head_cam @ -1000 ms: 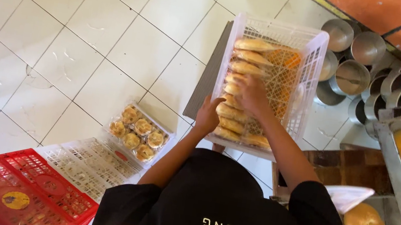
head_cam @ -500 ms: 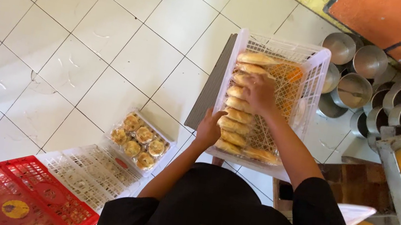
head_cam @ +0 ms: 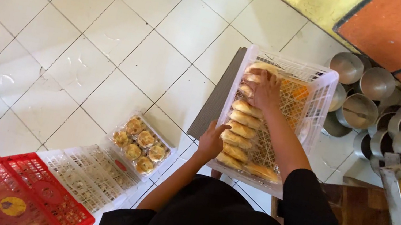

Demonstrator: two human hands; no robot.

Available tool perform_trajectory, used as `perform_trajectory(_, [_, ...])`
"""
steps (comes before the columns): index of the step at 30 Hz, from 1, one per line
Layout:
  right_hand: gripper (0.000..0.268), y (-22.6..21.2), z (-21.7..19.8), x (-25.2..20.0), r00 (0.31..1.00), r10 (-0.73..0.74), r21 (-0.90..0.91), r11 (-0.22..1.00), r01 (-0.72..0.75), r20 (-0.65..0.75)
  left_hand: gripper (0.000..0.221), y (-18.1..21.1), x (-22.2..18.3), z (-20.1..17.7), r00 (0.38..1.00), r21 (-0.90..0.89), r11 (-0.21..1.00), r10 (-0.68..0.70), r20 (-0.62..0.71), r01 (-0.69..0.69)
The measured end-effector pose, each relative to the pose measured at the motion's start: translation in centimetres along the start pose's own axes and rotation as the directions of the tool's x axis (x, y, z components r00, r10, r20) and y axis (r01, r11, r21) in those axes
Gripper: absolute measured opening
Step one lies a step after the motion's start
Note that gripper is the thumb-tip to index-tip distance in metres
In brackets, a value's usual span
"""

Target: The person places individual buns into plastic bags and then arranges the bagged buns into a plastic crate.

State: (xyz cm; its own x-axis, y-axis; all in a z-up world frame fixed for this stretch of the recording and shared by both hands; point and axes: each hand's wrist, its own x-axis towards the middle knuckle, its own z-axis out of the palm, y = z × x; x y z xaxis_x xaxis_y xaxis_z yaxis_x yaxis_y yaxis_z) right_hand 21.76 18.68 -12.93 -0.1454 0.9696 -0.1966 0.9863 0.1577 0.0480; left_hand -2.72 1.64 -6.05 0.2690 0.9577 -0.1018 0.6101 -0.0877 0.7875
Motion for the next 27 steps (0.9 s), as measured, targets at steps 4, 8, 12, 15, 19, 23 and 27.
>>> perform_trajectory(4, [0.050,-0.4,-3.9,-0.4,0.993,-0.020,0.053,0.998,0.013,0.120,0.057,0.1,0.1,0.0,0.999,0.005,0.999,-0.048,0.025,0.048])
perform_trajectory(8, [0.072,-0.1,-4.1,-0.5,0.979,-0.069,0.125,0.991,0.046,0.193,0.056,-0.1,0.1,0.1,1.000,-0.011,1.000,-0.014,0.009,0.014])
perform_trajectory(12, [0.070,-0.2,-5.0,-1.1,0.955,-0.106,0.123,0.990,0.074,0.277,0.055,-0.1,0.3,0.2,1.000,-0.013,1.000,-0.022,0.016,0.023])
perform_trajectory(15, [0.067,0.5,-4.7,-1.4,0.959,-0.148,0.213,0.972,0.096,0.243,0.054,-0.2,0.3,0.3,0.999,0.001,0.999,-0.033,0.026,0.033])
perform_trajectory(19, [0.062,1.4,-3.4,-0.4,0.991,-0.132,0.315,0.941,0.124,0.003,0.055,0.7,0.4,-0.4,0.998,0.007,0.999,-0.045,0.049,0.044])
perform_trajectory(23, [0.062,1.7,-2.8,0.7,0.973,0.067,0.315,0.949,0.006,-0.219,0.055,0.4,0.3,0.0,0.998,0.018,0.999,-0.041,0.046,0.040])
perform_trajectory(27, [0.032,2.7,5.4,2.2,0.987,0.056,0.229,0.973,-0.021,-0.150,0.056,0.3,0.2,-0.1,0.998,0.017,0.999,-0.052,0.036,0.052])
